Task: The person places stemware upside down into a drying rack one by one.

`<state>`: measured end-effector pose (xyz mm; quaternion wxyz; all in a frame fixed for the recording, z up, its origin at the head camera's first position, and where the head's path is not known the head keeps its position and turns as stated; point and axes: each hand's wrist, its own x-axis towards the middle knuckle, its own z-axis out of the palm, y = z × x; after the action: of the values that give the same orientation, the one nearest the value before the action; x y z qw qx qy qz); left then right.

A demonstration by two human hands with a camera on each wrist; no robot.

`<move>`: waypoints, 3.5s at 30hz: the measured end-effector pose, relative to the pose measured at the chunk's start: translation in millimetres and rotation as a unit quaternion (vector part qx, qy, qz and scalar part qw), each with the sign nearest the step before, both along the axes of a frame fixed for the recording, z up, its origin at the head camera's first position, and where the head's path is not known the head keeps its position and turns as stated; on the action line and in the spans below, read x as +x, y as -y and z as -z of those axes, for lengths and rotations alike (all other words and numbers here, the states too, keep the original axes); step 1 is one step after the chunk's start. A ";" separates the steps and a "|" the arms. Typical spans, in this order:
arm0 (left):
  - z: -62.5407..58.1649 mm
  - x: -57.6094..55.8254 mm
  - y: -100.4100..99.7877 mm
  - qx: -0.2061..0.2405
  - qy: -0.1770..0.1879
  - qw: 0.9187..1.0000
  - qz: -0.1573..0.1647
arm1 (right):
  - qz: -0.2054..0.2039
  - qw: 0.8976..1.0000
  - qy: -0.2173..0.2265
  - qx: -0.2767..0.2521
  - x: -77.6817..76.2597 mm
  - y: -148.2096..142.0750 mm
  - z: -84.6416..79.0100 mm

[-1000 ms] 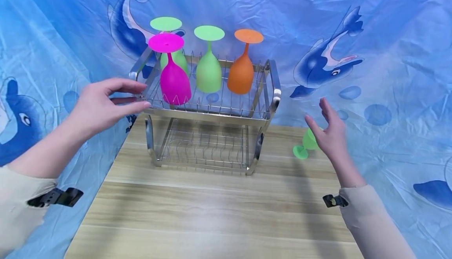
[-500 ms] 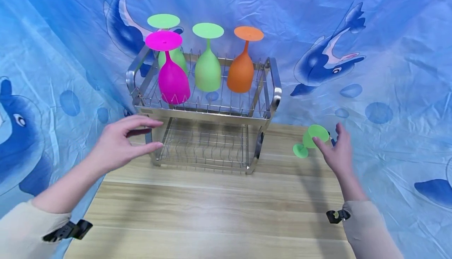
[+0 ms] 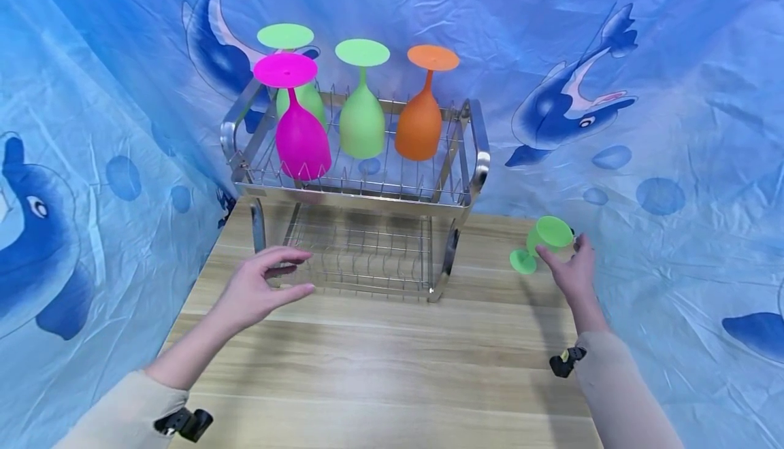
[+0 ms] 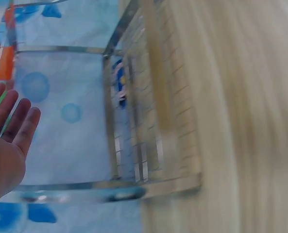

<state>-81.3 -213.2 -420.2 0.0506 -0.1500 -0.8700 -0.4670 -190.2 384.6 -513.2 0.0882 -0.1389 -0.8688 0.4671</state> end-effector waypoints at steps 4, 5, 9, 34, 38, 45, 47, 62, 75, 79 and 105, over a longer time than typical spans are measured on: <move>22.6 -2.2 -9.5 0.017 0.032 0.999 0.004 | 0.020 1.000 0.007 -0.020 -8.1 0.0 15.0; 27.2 -2.8 -12.1 0.020 0.040 0.999 0.006 | 0.025 0.999 0.003 -0.025 -9.9 0.1 18.5; 41.9 -5.3 -22.1 0.026 0.057 0.998 0.014 | 0.053 0.997 -0.002 -0.050 -14.5 1.3 28.8; 61.6 -4.1 -39.3 0.051 0.070 0.996 0.030 | 0.240 0.950 -0.078 -0.181 -41.6 53.4 29.6; 60.7 -4.3 -42.7 0.055 0.068 0.996 0.034 | 0.271 0.945 -0.081 -0.162 -44.0 53.2 31.6; 62.2 -5.3 -44.6 0.064 0.072 0.995 0.040 | 0.277 0.942 -0.092 -0.165 -42.4 49.9 32.4; 63.2 -5.5 -45.0 0.063 0.072 0.994 0.045 | 0.275 0.943 -0.100 -0.160 -41.8 48.0 33.4; 61.9 -5.9 -50.7 0.046 0.098 0.993 0.049 | 0.237 0.959 -0.092 -0.122 -27.0 47.3 28.1; 59.1 -15.2 -77.1 0.032 0.093 0.991 0.087 | 0.130 0.947 -0.135 -0.261 29.3 50.1 -19.0; 54.9 -18.3 -85.8 0.028 0.081 0.991 0.107 | 0.091 0.940 -0.143 -0.296 52.5 55.2 -33.7; -19.5 -36.1 -146.3 0.029 -0.038 0.974 0.222 | -0.108 0.876 -0.158 -0.443 132.1 152.1 -94.0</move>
<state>-117.4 -66.9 -400.7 -0.0168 -0.3556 -0.7987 -0.4852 -58.1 232.5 -419.2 0.1027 0.0069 -0.5546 0.8257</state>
